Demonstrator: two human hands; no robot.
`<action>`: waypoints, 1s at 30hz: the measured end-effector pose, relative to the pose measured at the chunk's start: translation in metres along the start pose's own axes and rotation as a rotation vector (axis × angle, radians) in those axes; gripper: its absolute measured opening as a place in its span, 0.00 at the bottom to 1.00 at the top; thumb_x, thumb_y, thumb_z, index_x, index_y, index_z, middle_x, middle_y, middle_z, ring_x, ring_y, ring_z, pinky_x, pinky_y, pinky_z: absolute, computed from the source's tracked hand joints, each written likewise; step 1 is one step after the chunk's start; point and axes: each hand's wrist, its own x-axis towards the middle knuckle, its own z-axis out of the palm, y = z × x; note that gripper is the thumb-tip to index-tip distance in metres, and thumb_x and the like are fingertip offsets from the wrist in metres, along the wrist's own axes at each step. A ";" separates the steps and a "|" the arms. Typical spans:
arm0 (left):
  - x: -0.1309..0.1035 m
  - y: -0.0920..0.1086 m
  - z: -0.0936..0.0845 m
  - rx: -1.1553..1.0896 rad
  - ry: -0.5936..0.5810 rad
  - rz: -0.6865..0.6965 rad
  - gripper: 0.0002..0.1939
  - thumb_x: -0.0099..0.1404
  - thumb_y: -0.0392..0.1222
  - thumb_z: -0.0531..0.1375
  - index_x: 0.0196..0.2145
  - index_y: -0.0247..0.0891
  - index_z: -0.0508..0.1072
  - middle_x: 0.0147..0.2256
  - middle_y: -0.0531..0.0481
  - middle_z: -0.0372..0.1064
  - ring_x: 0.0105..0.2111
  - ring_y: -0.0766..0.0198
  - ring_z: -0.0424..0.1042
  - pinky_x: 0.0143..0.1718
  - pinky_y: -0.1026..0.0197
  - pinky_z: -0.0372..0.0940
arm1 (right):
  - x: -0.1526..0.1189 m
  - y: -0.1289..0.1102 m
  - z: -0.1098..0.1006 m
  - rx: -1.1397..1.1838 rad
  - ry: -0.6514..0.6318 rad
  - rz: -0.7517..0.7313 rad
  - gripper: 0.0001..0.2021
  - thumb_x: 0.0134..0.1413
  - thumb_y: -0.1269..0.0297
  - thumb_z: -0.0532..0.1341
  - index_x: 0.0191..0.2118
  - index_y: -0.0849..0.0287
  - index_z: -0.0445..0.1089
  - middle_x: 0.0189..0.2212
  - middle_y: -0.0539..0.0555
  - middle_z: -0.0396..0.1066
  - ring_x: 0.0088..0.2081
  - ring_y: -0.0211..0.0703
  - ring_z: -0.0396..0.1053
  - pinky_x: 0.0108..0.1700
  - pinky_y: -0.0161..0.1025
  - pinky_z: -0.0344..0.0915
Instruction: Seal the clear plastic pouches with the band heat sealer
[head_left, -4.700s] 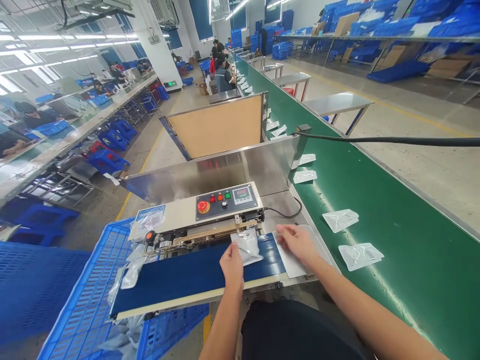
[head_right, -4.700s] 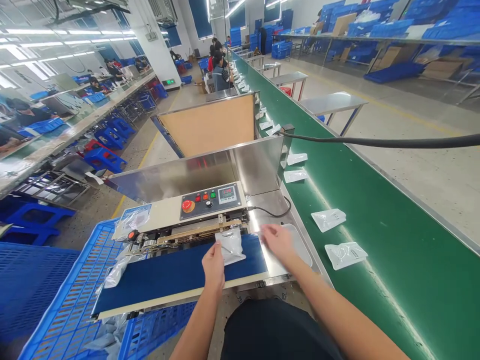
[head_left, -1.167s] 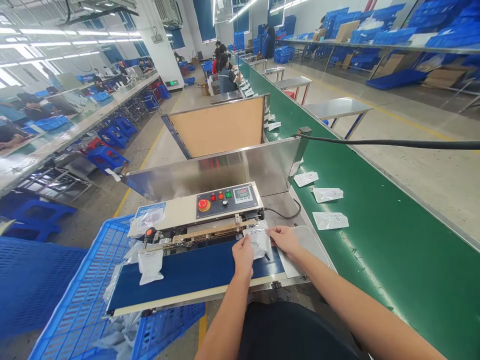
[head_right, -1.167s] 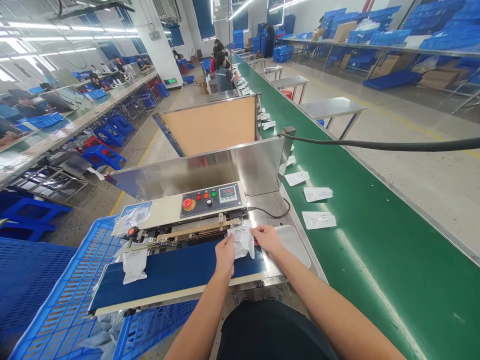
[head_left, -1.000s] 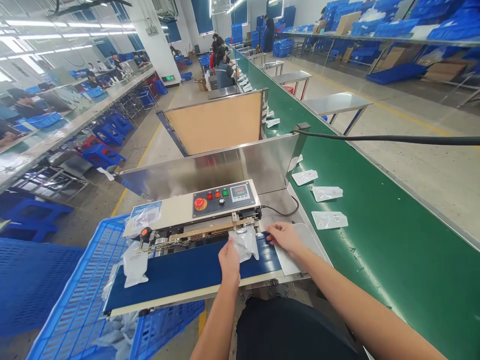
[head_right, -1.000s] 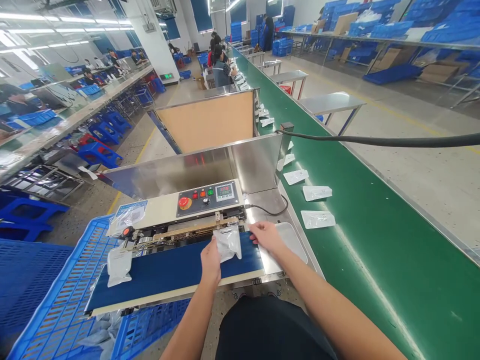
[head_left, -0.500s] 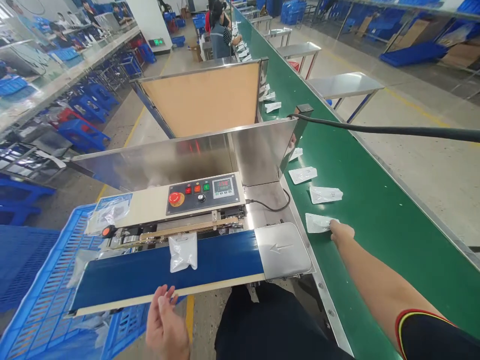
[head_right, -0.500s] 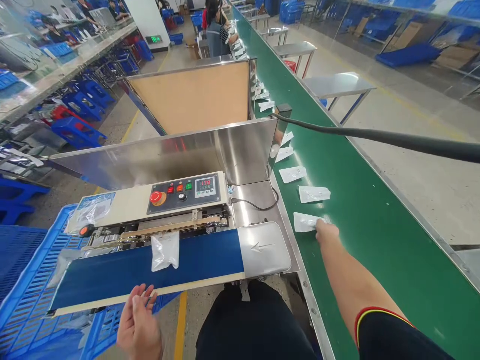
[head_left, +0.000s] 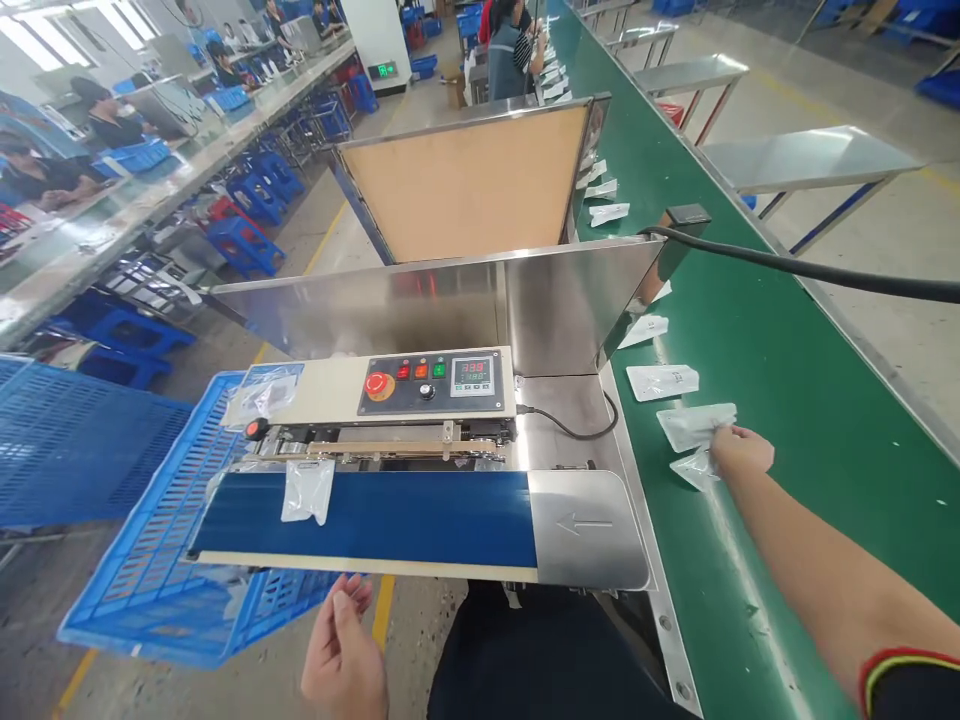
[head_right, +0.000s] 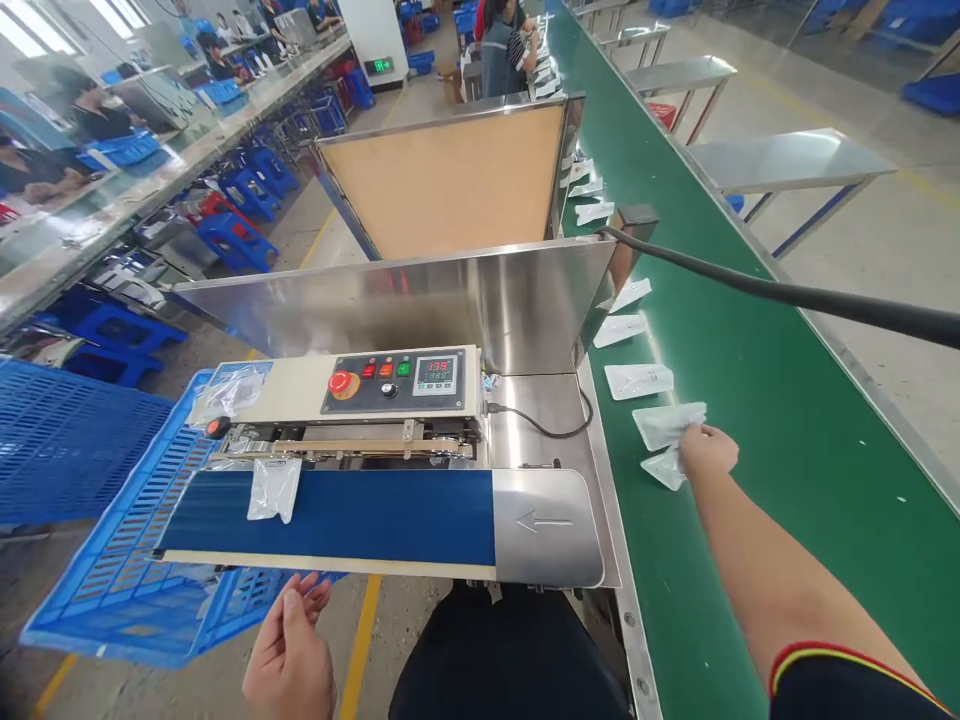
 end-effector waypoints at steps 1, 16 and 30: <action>-0.002 0.002 0.006 0.002 -0.002 0.021 0.27 0.66 0.62 0.66 0.47 0.34 0.82 0.40 0.43 0.82 0.34 0.56 0.81 0.50 0.46 0.78 | -0.005 -0.001 0.000 -0.036 -0.006 0.033 0.13 0.56 0.63 0.65 0.21 0.57 0.70 0.18 0.53 0.64 0.22 0.42 0.61 0.30 0.46 0.61; -0.083 0.081 0.134 -0.148 -1.124 0.474 0.22 0.75 0.55 0.60 0.56 0.39 0.82 0.53 0.38 0.81 0.53 0.49 0.80 0.56 0.51 0.74 | -0.214 -0.158 -0.084 0.211 -0.476 -0.638 0.15 0.72 0.54 0.58 0.43 0.52 0.81 0.40 0.55 0.82 0.40 0.46 0.79 0.46 0.39 0.74; -0.051 0.042 0.183 -0.054 -1.084 -0.097 0.26 0.62 0.62 0.65 0.34 0.32 0.86 0.29 0.44 0.80 0.29 0.57 0.75 0.31 0.60 0.66 | -0.228 -0.164 -0.010 0.205 -0.671 0.155 0.16 0.47 0.49 0.71 0.25 0.58 0.76 0.19 0.49 0.69 0.25 0.39 0.64 0.28 0.35 0.57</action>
